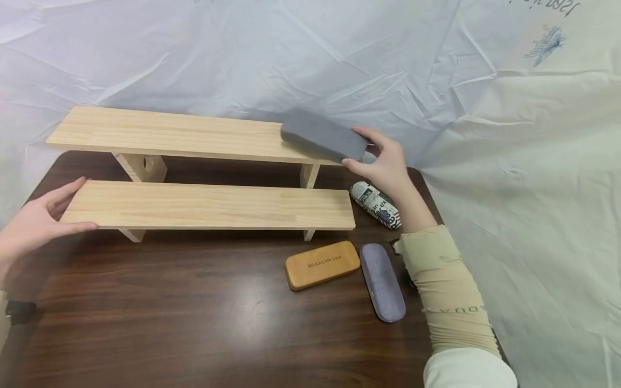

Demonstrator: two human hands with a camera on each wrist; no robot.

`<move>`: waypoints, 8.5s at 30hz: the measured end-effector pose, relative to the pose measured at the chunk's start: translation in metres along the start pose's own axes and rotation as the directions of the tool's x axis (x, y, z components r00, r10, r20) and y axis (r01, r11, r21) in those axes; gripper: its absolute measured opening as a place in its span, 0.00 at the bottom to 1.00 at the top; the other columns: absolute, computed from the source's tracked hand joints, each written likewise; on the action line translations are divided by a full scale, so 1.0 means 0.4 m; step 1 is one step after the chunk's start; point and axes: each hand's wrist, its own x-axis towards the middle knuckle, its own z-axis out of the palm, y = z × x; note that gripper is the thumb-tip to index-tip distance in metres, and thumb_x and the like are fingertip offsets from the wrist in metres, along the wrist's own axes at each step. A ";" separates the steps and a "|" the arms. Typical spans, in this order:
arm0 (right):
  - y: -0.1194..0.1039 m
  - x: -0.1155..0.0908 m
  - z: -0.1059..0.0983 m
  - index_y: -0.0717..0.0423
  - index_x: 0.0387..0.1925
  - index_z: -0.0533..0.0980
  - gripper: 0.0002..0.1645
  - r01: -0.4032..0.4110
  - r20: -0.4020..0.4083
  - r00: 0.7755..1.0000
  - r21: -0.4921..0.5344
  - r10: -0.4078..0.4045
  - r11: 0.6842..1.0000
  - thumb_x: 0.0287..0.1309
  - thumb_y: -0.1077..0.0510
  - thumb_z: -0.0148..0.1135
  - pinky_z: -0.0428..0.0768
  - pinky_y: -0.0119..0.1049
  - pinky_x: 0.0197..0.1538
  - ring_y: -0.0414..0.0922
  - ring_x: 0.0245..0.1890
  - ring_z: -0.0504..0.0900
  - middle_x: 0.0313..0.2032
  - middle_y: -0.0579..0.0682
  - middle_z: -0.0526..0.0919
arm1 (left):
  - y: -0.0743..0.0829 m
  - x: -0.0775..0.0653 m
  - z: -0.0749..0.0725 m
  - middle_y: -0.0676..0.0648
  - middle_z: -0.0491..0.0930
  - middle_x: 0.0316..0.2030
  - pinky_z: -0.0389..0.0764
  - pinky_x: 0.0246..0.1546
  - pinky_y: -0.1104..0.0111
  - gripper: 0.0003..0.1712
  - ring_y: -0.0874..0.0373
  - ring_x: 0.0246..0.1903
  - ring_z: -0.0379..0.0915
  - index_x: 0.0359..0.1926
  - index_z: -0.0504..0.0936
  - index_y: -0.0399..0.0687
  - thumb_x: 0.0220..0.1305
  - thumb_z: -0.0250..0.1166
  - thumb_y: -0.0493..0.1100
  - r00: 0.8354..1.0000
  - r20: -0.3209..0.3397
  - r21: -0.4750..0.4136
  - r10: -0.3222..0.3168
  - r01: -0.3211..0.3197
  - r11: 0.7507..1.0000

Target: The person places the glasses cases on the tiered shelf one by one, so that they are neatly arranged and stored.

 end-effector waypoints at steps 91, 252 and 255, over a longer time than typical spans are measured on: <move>-0.145 0.182 0.318 0.61 0.79 0.65 0.44 0.053 0.434 0.896 0.105 -0.094 0.993 0.65 0.63 0.74 0.70 0.30 0.75 0.50 0.75 0.72 0.74 0.58 0.74 | -0.010 -0.014 -0.003 0.24 0.45 0.81 0.61 0.39 0.94 0.68 0.95 0.47 0.55 0.87 0.39 0.59 0.63 0.80 0.45 1.000 -0.005 0.024 0.010 -0.010 1.000; -0.011 0.033 -0.204 0.57 0.73 0.75 0.42 -0.058 0.140 0.982 -0.398 0.124 0.915 0.56 0.62 0.80 0.73 0.12 0.49 0.18 0.48 0.76 0.69 0.65 0.78 | 0.000 -0.026 0.013 0.28 0.44 0.83 0.59 0.39 0.95 0.69 0.84 0.66 0.56 0.87 0.37 0.60 0.63 0.80 0.47 1.000 -0.023 0.045 0.001 0.000 0.999; -0.023 0.045 -0.174 0.59 0.72 0.76 0.42 -0.024 0.170 0.981 -0.375 0.094 0.927 0.55 0.64 0.80 0.73 0.13 0.50 0.20 0.48 0.77 0.68 0.64 0.79 | 0.000 -0.025 0.013 0.27 0.45 0.83 0.58 0.39 0.95 0.69 0.84 0.65 0.57 0.87 0.38 0.59 0.63 0.80 0.47 1.000 -0.024 0.043 0.005 -0.004 0.999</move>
